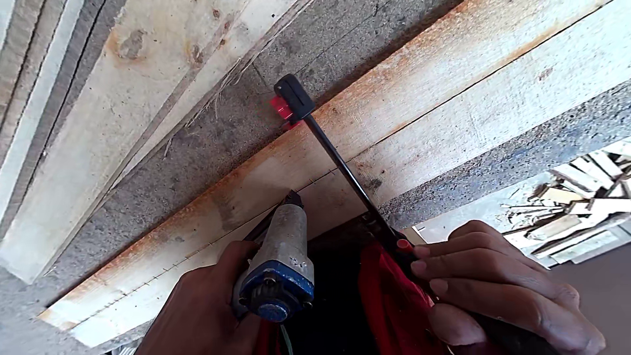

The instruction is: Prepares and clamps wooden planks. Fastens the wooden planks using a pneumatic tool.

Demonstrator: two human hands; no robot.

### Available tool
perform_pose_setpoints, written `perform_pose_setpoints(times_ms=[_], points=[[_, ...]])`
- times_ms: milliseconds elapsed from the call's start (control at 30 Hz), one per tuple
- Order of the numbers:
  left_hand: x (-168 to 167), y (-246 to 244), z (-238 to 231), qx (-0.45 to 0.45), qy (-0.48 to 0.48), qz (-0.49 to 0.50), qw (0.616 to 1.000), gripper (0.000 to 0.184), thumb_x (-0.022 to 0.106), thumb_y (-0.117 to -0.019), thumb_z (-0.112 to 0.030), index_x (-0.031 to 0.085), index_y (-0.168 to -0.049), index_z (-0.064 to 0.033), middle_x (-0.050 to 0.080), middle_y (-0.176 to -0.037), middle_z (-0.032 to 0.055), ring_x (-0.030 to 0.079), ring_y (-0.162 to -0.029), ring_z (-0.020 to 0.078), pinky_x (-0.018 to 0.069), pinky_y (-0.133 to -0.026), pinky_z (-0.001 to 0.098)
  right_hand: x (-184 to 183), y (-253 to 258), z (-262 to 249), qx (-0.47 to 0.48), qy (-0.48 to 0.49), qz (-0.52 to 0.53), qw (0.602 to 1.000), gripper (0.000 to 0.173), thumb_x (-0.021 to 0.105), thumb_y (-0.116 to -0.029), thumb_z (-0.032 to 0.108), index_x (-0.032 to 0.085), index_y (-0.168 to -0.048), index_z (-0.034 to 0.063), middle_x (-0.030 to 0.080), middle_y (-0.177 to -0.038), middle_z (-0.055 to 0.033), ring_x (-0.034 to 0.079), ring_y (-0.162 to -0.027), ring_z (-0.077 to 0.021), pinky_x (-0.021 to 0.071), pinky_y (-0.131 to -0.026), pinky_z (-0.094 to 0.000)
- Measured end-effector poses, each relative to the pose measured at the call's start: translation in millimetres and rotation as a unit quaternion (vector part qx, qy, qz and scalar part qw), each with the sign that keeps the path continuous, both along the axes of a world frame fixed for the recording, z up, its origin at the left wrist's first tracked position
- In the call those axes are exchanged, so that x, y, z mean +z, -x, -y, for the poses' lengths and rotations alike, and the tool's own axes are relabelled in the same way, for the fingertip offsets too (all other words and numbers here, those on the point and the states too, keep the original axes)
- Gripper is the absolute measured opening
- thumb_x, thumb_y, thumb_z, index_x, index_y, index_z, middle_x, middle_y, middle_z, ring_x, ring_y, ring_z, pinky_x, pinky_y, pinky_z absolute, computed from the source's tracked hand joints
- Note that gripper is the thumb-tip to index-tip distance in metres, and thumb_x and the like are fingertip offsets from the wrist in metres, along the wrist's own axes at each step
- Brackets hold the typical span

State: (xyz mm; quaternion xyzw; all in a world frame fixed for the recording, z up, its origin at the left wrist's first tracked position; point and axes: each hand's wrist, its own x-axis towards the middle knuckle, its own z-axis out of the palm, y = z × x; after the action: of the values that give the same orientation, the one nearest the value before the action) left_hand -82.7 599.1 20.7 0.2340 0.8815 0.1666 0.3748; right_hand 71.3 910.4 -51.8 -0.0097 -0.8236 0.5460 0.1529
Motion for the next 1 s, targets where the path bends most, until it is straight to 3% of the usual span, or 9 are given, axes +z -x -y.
perform_pose_setpoints(times_ms=[133, 233, 400, 500, 633, 733, 867, 933, 1000], points=[[-9.9, -8.8, 22.5, 0.013, 0.01, 0.024, 1.0, 0.044, 0.07, -0.0904, -0.047, 0.066, -0.119, -0.0141, 0.07, -0.083, -0.0014, 0.068, -0.071, 0.0085, 0.0567, -0.058, 0.0331, 7.9, 2.6, -0.9, 0.002, -0.014, -0.001, 1.0, 0.02, 0.067, -0.097, 0.037, 0.063, -0.088, 0.0197, 0.07, -0.086, 0.006, 0.072, -0.086, -0.0182, 0.0613, -0.072, -0.0364], [-12.6, -15.4, 38.0, 0.017, 0.032, 0.028, 0.999, 0.044, 0.069, -0.0893, -0.049, 0.065, -0.119, -0.0171, 0.068, -0.079, -0.0037, 0.067, -0.068, 0.0082, 0.0552, -0.054, 0.0334, 8.6, -1.5, -1.7, -0.001, -0.019, 0.0, 1.0, 0.016, 0.067, -0.0957, 0.038, 0.065, -0.091, 0.0229, 0.07, -0.088, 0.0088, 0.071, -0.087, -0.0175, 0.0608, -0.073, -0.0365], [-11.5, -24.0, 57.8, 0.035, 0.041, 0.014, 0.998, 0.042, 0.068, -0.0887, -0.051, 0.066, -0.117, -0.0202, 0.068, -0.078, -0.0046, 0.067, -0.066, 0.0083, 0.0545, -0.053, 0.0329, 19.2, 11.6, 8.9, -0.028, -0.038, 0.012, 0.999, 0.022, 0.061, -0.0992, 0.041, 0.061, -0.086, 0.0237, 0.067, -0.083, 0.0107, 0.07, -0.084, -0.0132, 0.0577, -0.073, -0.031], [-10.1, -25.4, 67.0, 0.041, 0.046, 0.023, 0.998, 0.045, 0.068, -0.0894, -0.049, 0.066, -0.124, -0.0206, 0.068, -0.077, -0.0019, 0.067, -0.065, 0.0123, 0.0537, -0.053, 0.0364, 20.0, 12.0, 11.0, -0.028, -0.04, 0.016, 0.999, 0.023, 0.059, -0.0997, 0.042, 0.061, -0.087, 0.0235, 0.066, -0.085, 0.0113, 0.069, -0.085, -0.0121, 0.0568, -0.073, -0.0293], [-3.4, -29.8, 83.3, 0.036, 0.025, -0.007, 0.999, 0.042, 0.069, -0.0857, -0.047, 0.064, -0.117, -0.0202, 0.066, -0.075, -0.0051, 0.066, -0.063, 0.0098, 0.0529, -0.051, 0.0332, 21.8, 11.9, 11.0, -0.022, -0.036, 0.017, 0.999, 0.022, 0.06, -0.0994, 0.04, 0.061, -0.086, 0.0224, 0.065, -0.084, 0.01, 0.068, -0.085, -0.0125, 0.0569, -0.075, -0.0303], [-3.2, -33.4, 94.1, 0.052, 0.031, 0.01, 0.998, 0.048, 0.068, -0.0891, -0.05, 0.063, -0.125, -0.0194, 0.067, -0.077, -0.004, 0.067, -0.065, 0.012, 0.0543, -0.053, 0.0363, 18.7, 9.9, 10.3, -0.024, -0.037, 0.007, 0.999, 0.022, 0.059, -0.0987, 0.041, 0.062, -0.086, 0.0225, 0.064, -0.085, 0.0097, 0.068, -0.084, -0.0122, 0.0565, -0.074, -0.0301], [4.7, -34.6, 108.2, 0.042, 0.007, -0.017, 0.999, 0.043, 0.066, -0.0869, -0.05, 0.064, -0.115, -0.0176, 0.063, -0.072, -0.0059, 0.064, -0.06, 0.0093, 0.0509, -0.048, 0.0325, 13.3, 3.9, 7.1, -0.025, -0.034, -0.003, 0.999, 0.021, 0.058, -0.0994, 0.039, 0.063, -0.087, 0.0228, 0.065, -0.086, 0.0105, 0.068, -0.087, -0.0119, 0.057, -0.078, -0.0313], [2.7, -36.3, 111.5, 0.061, 0.026, 0.014, 0.998, 0.047, 0.07, -0.0876, -0.047, 0.064, -0.123, -0.0166, 0.067, -0.076, -0.0009, 0.067, -0.064, 0.0157, 0.0537, -0.052, 0.0391, 12.0, 1.1, 6.5, -0.028, -0.031, -0.001, 0.999, 0.02, 0.057, -0.0999, 0.038, 0.064, -0.088, 0.0232, 0.065, -0.088, 0.011, 0.068, -0.089, -0.0113, 0.0566, -0.081, -0.0317], [2.0, -40.2, 117.6, 0.065, 0.031, 0.009, 0.997, 0.049, 0.069, -0.087, -0.049, 0.063, -0.126, -0.0197, 0.068, -0.08, -0.0035, 0.068, -0.067, 0.0127, 0.055, -0.054, 0.0369, 10.2, -2.9, 4.6, -0.033, -0.029, -0.001, 0.999, 0.019, 0.057, -0.1001, 0.037, 0.064, -0.089, 0.0234, 0.067, -0.09, 0.0112, 0.069, -0.09, -0.0119, 0.0572, -0.083, -0.0326]])
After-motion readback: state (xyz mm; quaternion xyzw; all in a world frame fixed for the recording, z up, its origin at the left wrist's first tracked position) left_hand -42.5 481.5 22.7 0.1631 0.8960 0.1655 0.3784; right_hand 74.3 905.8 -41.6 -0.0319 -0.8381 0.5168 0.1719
